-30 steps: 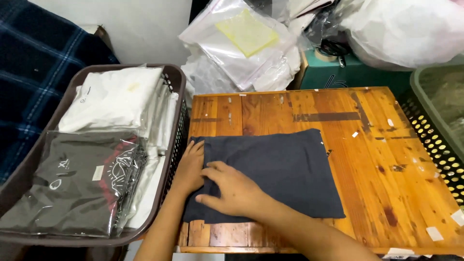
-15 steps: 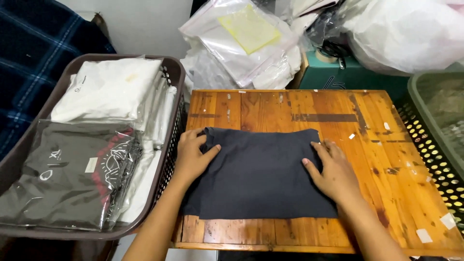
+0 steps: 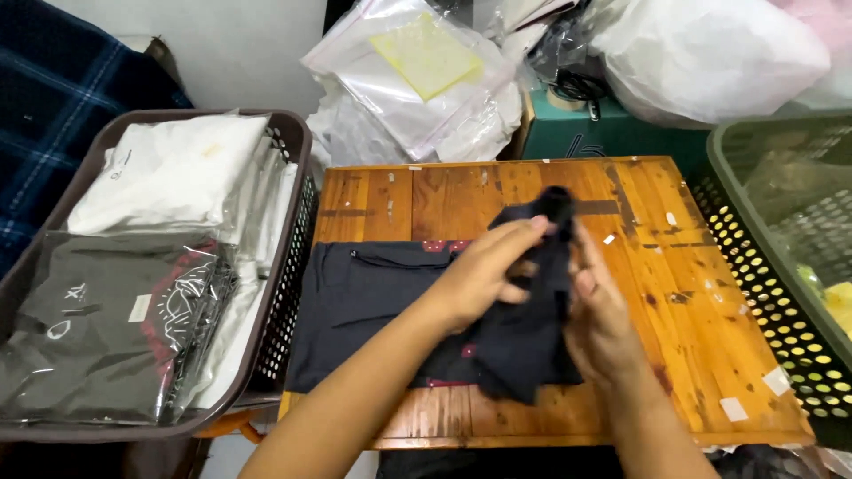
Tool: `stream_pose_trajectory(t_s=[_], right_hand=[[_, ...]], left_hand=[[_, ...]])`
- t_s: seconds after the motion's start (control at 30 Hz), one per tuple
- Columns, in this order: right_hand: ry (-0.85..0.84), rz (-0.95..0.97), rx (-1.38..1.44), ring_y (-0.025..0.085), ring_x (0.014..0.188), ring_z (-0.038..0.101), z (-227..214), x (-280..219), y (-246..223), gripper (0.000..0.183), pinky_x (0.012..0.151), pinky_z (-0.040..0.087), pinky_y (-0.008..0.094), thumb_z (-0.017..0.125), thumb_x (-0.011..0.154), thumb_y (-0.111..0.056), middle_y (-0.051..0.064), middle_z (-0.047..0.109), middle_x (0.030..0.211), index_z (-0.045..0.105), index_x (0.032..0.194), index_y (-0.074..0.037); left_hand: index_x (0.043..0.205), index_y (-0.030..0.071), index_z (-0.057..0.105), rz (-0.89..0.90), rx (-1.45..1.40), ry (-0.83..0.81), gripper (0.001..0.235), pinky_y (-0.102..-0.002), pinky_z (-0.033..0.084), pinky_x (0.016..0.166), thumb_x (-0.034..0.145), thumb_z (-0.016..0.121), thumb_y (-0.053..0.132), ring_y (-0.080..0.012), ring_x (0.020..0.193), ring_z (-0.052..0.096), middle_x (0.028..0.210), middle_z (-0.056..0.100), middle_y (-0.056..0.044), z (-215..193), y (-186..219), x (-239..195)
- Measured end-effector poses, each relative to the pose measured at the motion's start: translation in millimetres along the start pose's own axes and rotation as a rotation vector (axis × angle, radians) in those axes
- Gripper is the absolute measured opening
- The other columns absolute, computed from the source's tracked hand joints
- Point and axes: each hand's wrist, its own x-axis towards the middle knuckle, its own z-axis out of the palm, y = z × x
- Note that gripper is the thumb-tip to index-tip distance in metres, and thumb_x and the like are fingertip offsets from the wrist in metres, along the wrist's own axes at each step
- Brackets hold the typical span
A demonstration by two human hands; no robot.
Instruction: The person folds a dark gray t-shirt on a wooden table. They smooth the fabric, fold the sides inward, and then fold the shirt in half. The person uses a small blade to cut a tag from the shirt before completing the fold.
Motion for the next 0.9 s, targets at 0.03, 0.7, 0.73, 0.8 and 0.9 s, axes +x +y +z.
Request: stream_pose_trajectory(t_s=[0.03,0.7,0.73,0.8,0.9], right_hand=[[0.165,0.032,0.07,0.027,0.111,0.045,2.6,-1.3,-18.2,0.058,0.091,0.036,0.038,0.042,0.072,-0.014,0.013,0.044,0.126,0.031,0.129,-0.012],[0.311,0.047,-0.092,0.023,0.109,0.047,-266.5,19.3,-96.7,0.047,0.097,0.035,0.034,0.027,0.088,-0.027,0.01,0.047,0.123,0.039,0.128,-0.005],[0.338,0.108,-0.164,0.024,0.111,0.043,-254.2,20.5,-97.6,0.052,0.1,0.032,0.036,0.026,0.089,-0.036,0.011,0.042,0.125,0.034,0.13,-0.005],[0.48,0.23,-0.35,0.022,0.118,0.037,-202.4,19.6,-103.5,0.051,0.097,0.03,0.034,0.032,0.085,-0.031,0.008,0.036,0.131,0.03,0.133,-0.014],[0.528,0.321,-0.684,0.019,0.125,0.029,-202.7,20.3,-88.7,0.071,0.098,0.026,0.032,0.046,0.073,-0.012,0.007,0.026,0.138,0.016,0.137,-0.018]], left_hand=[[0.116,0.01,0.049,-0.142,-0.267,-0.175,0.062,-0.03,0.044,0.072,0.071,0.044,0.052,-0.0199,0.092,0.055,0.131,0.041,-0.019,13.2,-1.4,12.3],[0.13,0.015,0.035,0.502,1.451,0.014,0.053,-0.046,0.009,0.102,0.086,0.035,0.045,-0.0326,0.126,0.019,0.136,0.024,-0.018,-25.0,-123.1,8.9],[0.129,0.014,0.038,0.535,1.432,0.036,0.052,-0.046,0.012,0.102,0.085,0.037,0.043,-0.0333,0.125,0.023,0.135,0.028,-0.019,-24.0,-121.3,7.4],[0.129,0.014,0.037,0.525,1.448,0.024,0.052,-0.046,0.012,0.102,0.086,0.037,0.043,-0.0327,0.125,0.022,0.135,0.028,-0.019,-23.8,-123.2,8.4],[0.128,0.012,0.038,0.523,1.452,0.04,0.052,-0.045,0.013,0.102,0.086,0.037,0.043,-0.0321,0.125,0.024,0.134,0.029,-0.019,-22.4,-124.1,6.4]])
